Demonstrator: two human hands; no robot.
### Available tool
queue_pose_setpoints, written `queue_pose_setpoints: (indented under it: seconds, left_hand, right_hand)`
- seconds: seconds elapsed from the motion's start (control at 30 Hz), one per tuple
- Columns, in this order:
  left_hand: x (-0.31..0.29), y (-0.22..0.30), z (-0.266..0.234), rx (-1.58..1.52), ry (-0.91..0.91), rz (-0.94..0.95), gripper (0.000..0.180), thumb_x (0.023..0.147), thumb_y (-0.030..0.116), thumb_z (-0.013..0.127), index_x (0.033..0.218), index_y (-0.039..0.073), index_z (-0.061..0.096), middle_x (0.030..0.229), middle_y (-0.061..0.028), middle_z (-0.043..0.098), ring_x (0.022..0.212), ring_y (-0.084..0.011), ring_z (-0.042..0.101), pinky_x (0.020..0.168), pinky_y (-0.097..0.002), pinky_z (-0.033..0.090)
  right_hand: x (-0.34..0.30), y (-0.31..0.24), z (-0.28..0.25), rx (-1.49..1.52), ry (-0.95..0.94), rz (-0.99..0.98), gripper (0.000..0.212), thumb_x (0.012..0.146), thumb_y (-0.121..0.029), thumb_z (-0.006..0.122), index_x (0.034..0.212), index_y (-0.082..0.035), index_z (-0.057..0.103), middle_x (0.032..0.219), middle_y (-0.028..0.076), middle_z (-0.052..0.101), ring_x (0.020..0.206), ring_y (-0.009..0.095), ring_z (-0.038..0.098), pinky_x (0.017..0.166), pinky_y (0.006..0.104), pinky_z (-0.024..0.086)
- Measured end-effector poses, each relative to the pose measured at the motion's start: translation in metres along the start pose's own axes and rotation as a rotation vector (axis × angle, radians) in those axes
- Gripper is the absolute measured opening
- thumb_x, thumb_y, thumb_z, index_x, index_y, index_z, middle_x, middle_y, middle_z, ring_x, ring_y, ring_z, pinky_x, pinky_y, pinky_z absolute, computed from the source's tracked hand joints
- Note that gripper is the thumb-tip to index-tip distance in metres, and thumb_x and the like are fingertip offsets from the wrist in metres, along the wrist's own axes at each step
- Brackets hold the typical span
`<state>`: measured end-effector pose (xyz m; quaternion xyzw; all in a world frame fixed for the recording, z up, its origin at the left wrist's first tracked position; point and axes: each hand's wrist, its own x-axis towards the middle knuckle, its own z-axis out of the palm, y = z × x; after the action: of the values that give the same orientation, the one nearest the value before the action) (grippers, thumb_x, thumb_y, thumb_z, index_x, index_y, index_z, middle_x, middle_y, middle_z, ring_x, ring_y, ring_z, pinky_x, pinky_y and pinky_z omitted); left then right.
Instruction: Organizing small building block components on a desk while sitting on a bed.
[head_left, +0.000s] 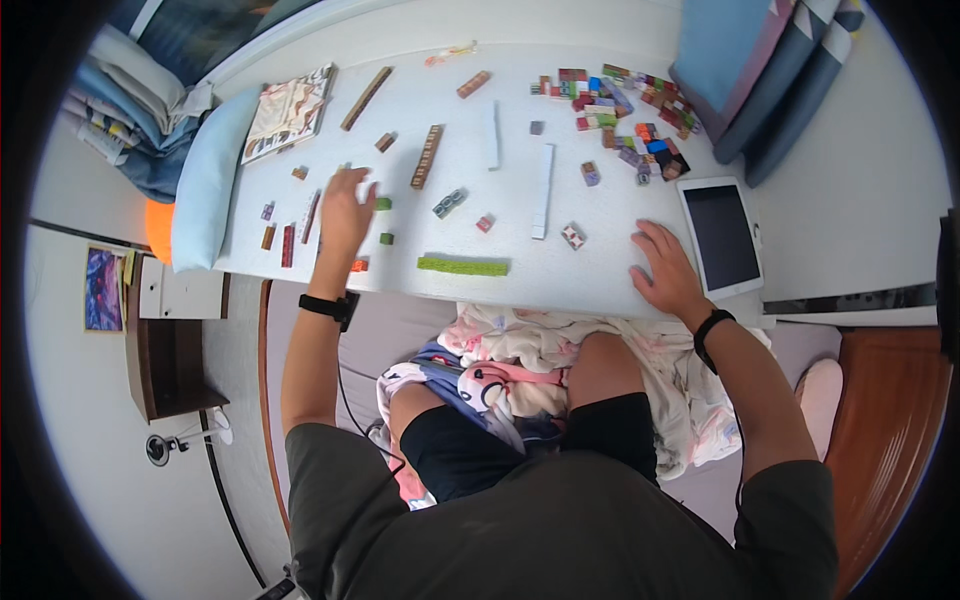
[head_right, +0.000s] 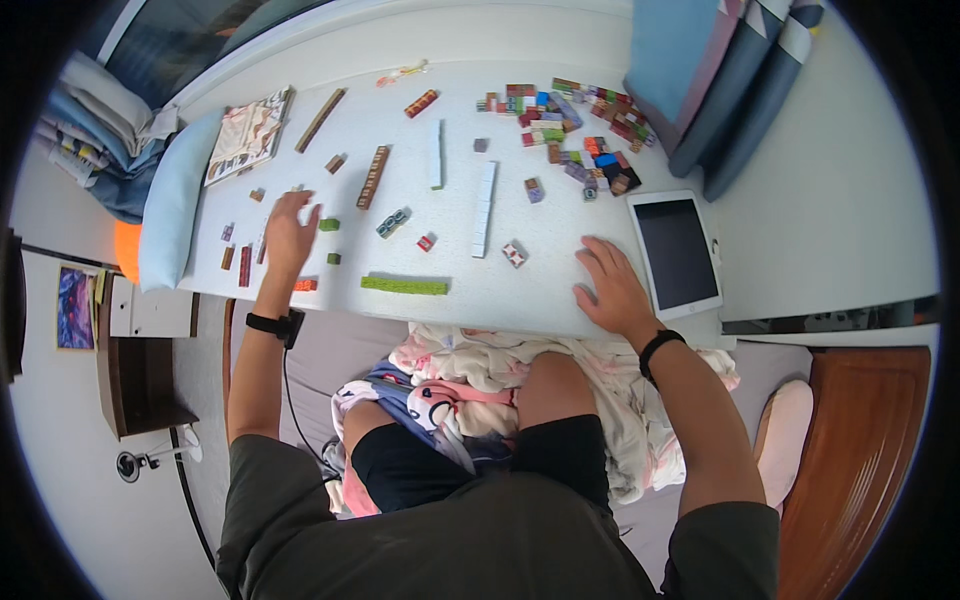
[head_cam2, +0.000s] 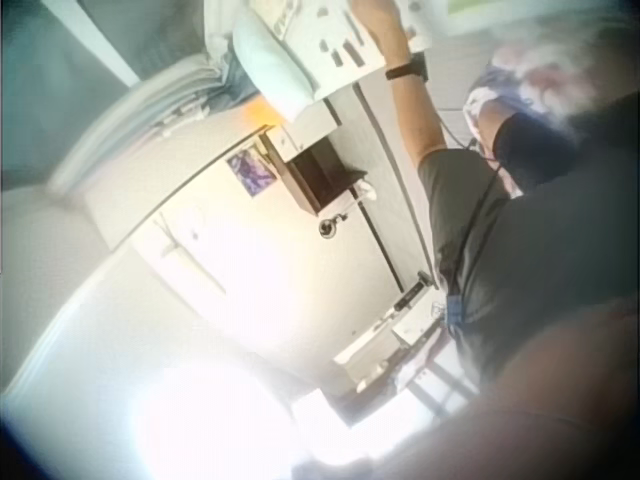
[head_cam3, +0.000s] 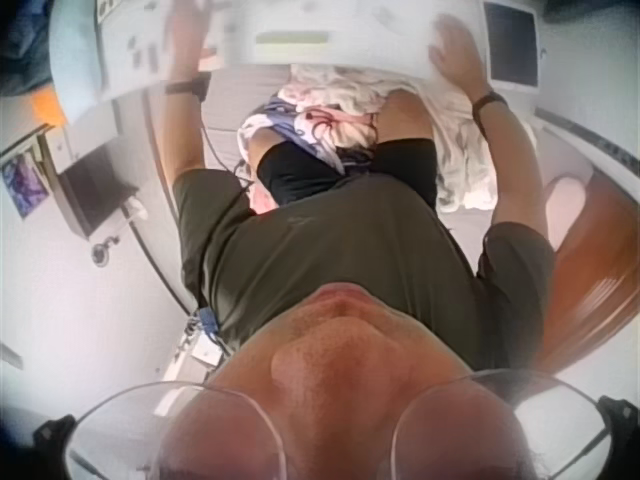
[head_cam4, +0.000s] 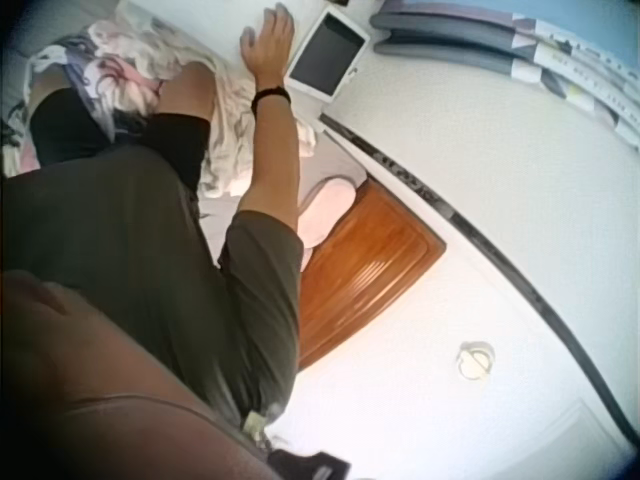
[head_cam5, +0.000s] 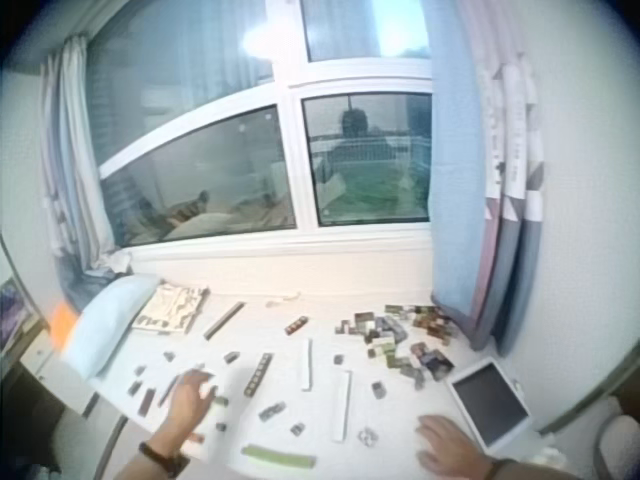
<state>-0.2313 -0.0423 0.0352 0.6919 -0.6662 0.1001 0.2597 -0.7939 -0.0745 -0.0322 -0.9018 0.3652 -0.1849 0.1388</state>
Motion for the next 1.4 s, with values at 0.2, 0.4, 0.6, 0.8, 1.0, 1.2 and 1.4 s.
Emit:
queue_pose_setpoints:
  seconds: [0.2, 0.4, 0.6, 0.8, 1.0, 1.2, 1.4]
  left_hand:
    - [0.033, 0.170, 0.066, -0.200, -0.488, 0.037, 0.038, 0.098, 0.036, 0.072, 0.101, -0.002, 0.072, 0.084, -0.0210, 0.074, 0.072, -0.0352, 0.074, 0.067, -0.0439, 0.060]
    - [0.055, 0.221, 0.133, 0.033, -0.697, 0.062, 0.060, 0.102, 0.053, 0.062, 0.099, -0.006, 0.072, 0.074, -0.0201, 0.075, 0.061, -0.0312, 0.075, 0.064, -0.0410, 0.061]
    - [0.064, 0.229, 0.154, 0.037, -0.860, -0.071, 0.048, 0.102, 0.041, 0.057, 0.100, -0.005, 0.073, 0.078, -0.0189, 0.077, 0.061, -0.0308, 0.076, 0.069, -0.0450, 0.063]
    - [0.062, 0.220, 0.162, 0.058, -0.778, -0.066, 0.046, 0.100, 0.037, 0.057, 0.100, -0.006, 0.074, 0.086, -0.0218, 0.078, 0.073, -0.0359, 0.077, 0.075, -0.0476, 0.063]
    - [0.086, 0.231, 0.152, 0.045, -0.652, -0.024, 0.045, 0.098, 0.041, 0.064, 0.114, -0.001, 0.072, 0.099, -0.0244, 0.077, 0.094, -0.0427, 0.075, 0.084, -0.0516, 0.060]
    - [0.175, 0.204, 0.197, -0.220, -0.251, 0.246, 0.029, 0.092, 0.021, 0.074, 0.116, 0.007, 0.069, 0.116, -0.0190, 0.073, 0.104, -0.0389, 0.071, 0.086, -0.0490, 0.058]
    - [0.237, 0.162, 0.233, -0.111, -0.440, 0.121, 0.051, 0.084, 0.004, 0.074, 0.134, 0.009, 0.067, 0.132, -0.0199, 0.067, 0.126, -0.0392, 0.062, 0.108, -0.0451, 0.052]
  right_hand:
    - [-0.007, 0.005, 0.001, -0.009, 0.007, 0.022, 0.052, 0.090, -0.018, 0.072, 0.136, 0.001, 0.057, 0.152, 0.021, 0.048, 0.143, 0.042, 0.044, 0.121, 0.0493, 0.035]
    - [-0.007, 0.002, 0.004, 0.004, 0.021, 0.033, 0.054, 0.090, -0.025, 0.071, 0.138, -0.002, 0.057, 0.154, 0.018, 0.048, 0.146, 0.038, 0.041, 0.124, 0.0479, 0.033]
    - [-0.010, 0.005, 0.000, 0.008, 0.021, 0.046, 0.055, 0.091, -0.026, 0.070, 0.138, -0.002, 0.056, 0.155, 0.018, 0.046, 0.146, 0.038, 0.041, 0.124, 0.0477, 0.032]
    - [-0.008, 0.005, 0.002, 0.024, 0.031, 0.037, 0.054, 0.091, -0.027, 0.070, 0.137, -0.003, 0.056, 0.154, 0.017, 0.046, 0.146, 0.037, 0.041, 0.124, 0.0476, 0.032]
    - [-0.011, 0.010, 0.000, 0.020, 0.046, 0.026, 0.055, 0.089, -0.026, 0.071, 0.136, -0.002, 0.056, 0.153, 0.019, 0.047, 0.145, 0.039, 0.041, 0.123, 0.0489, 0.033]
    - [-0.006, 0.006, 0.001, 0.012, 0.062, -0.007, 0.055, 0.088, -0.025, 0.072, 0.135, -0.001, 0.056, 0.151, 0.021, 0.048, 0.144, 0.040, 0.042, 0.123, 0.0499, 0.033]
    - [-0.005, 0.007, -0.004, 0.030, 0.005, 0.015, 0.056, 0.089, -0.026, 0.072, 0.135, 0.000, 0.055, 0.151, 0.022, 0.048, 0.144, 0.042, 0.041, 0.123, 0.0510, 0.033]
